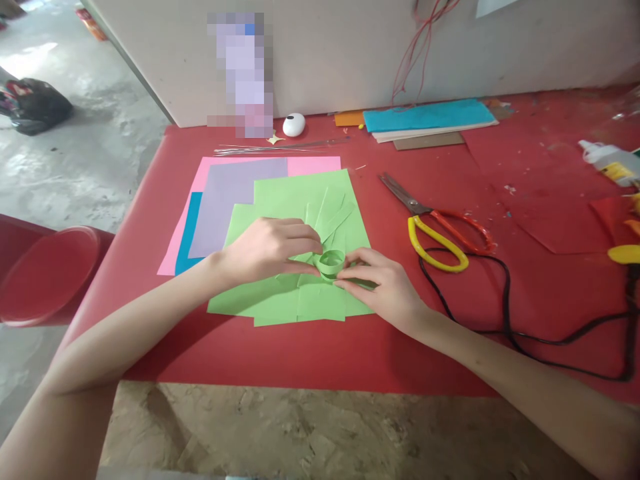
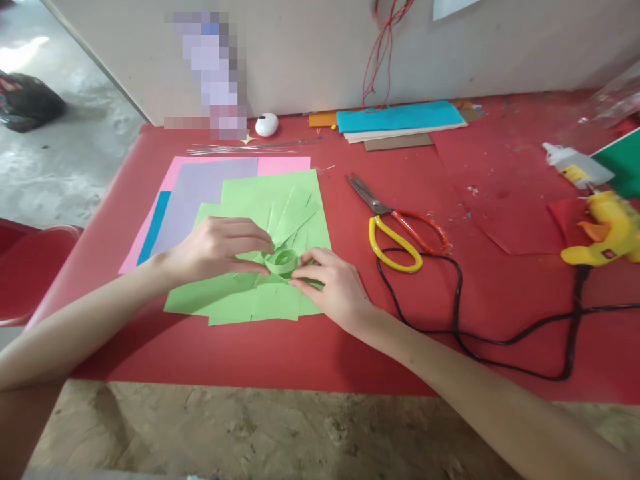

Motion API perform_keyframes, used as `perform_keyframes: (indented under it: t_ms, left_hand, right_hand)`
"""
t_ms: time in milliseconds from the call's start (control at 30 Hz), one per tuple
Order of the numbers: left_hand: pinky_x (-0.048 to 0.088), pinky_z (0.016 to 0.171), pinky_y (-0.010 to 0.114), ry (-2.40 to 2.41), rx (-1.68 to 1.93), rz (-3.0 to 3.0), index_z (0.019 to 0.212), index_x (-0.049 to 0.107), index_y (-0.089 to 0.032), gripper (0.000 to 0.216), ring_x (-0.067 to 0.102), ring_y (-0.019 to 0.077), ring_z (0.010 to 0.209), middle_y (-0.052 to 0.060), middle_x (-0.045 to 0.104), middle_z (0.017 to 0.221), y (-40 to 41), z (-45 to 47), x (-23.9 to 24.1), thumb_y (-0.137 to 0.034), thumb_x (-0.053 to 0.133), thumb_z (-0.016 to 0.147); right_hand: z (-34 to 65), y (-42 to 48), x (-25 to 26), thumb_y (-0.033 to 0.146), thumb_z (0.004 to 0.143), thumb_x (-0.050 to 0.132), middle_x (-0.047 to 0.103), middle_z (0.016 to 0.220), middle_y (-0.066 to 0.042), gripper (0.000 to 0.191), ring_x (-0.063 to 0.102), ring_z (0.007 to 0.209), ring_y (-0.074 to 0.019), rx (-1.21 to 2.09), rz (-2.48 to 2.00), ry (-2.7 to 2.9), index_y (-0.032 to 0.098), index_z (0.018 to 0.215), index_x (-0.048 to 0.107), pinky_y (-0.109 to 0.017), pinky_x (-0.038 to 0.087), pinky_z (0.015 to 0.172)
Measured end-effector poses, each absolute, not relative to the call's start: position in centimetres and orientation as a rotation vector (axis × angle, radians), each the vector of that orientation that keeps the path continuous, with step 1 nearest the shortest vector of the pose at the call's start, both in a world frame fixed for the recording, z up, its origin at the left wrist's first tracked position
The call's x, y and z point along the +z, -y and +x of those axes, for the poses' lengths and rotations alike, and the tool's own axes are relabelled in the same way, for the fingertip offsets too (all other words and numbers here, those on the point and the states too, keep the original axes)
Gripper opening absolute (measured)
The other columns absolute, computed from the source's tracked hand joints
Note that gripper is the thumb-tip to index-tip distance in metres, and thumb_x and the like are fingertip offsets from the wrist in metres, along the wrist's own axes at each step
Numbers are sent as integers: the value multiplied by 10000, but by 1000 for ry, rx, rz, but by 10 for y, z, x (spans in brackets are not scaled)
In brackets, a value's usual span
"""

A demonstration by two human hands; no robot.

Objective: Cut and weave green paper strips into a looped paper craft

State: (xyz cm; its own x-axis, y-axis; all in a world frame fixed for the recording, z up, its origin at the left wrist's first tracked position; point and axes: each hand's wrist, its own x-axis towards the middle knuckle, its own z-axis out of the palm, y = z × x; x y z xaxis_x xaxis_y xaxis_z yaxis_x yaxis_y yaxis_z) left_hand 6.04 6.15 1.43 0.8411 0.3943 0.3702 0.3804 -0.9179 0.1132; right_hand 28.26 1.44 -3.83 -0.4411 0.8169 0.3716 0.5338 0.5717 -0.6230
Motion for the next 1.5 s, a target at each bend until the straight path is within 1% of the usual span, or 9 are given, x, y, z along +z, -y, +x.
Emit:
perform_keyframes:
  t_ms: [267,467,567,833,1067,1167,1267,1367,1500]
  left_hand:
    - [500,604,237,-607,712,2957,918,612,-142,311,640,148,748,66,678,850,-63,61,10,-435,557,828]
    - [496,588,246,-639,658,2982,940,615,-138,410,641,162,769,75,679,874,-62,61,13,-517,547,799]
    - [499,593,250,-652,639,2973,951,616,-134,430,637,167,778,77,679,884,-62,61,14,-528,546,794]
    - [517,645,271,-673,642,2932,968,611,-121,429,622,183,818,83,673,896,-63,62,12,-508,570,786]
    - [517,739,324,-690,581,2870,1021,582,-119,483,606,205,886,105,652,980,-60,65,9,-535,565,776]
    - [515,754,323,-721,543,2765,1082,546,-126,487,606,208,927,118,629,1052,-56,68,7,-512,567,786]
    - [514,765,308,-752,485,2586,1241,439,-143,639,604,211,976,131,609,1106,-54,69,6,-513,611,749]
    - [487,865,321,-694,431,2395,1338,338,-193,807,571,220,1077,127,586,1180,-56,66,7,-497,690,679]
    - [387,1018,390,-665,469,2154,1382,285,-248,893,462,243,1230,114,521,1292,-65,59,8,-406,757,640]
  right_hand:
    - [282,-14,-38,217,799,614,616,779,-44,96,589,679,-127,530,-1057,2149,185,750,690,-234,451,562]
    - [282,-15,-39,201,785,630,623,791,-49,78,597,688,-131,527,-1065,2149,178,757,699,-234,460,568]
    - [282,-15,-39,200,784,630,622,787,-51,82,592,675,-129,525,-1065,2149,173,754,701,-236,459,563]
    - [282,-14,-39,209,778,640,622,784,-46,75,586,673,-124,553,-1080,2140,177,747,699,-233,445,557]
    - [282,-14,-39,219,784,632,611,758,-42,92,579,665,-127,542,-1060,2141,179,726,692,-239,451,561]
    - [281,-14,-38,210,782,632,604,746,-43,90,578,661,-132,537,-1045,2143,177,722,690,-244,452,557]
    - [281,-13,-37,194,777,637,614,750,-52,79,590,685,-146,543,-1030,2139,166,723,687,-256,462,579]
    - [281,-15,-34,186,773,642,625,749,-49,68,592,696,-145,600,-1020,2078,165,714,670,-262,470,612]
    - [284,-18,-23,179,796,611,624,774,-22,70,562,665,-111,824,-953,1969,188,729,629,-231,442,554]
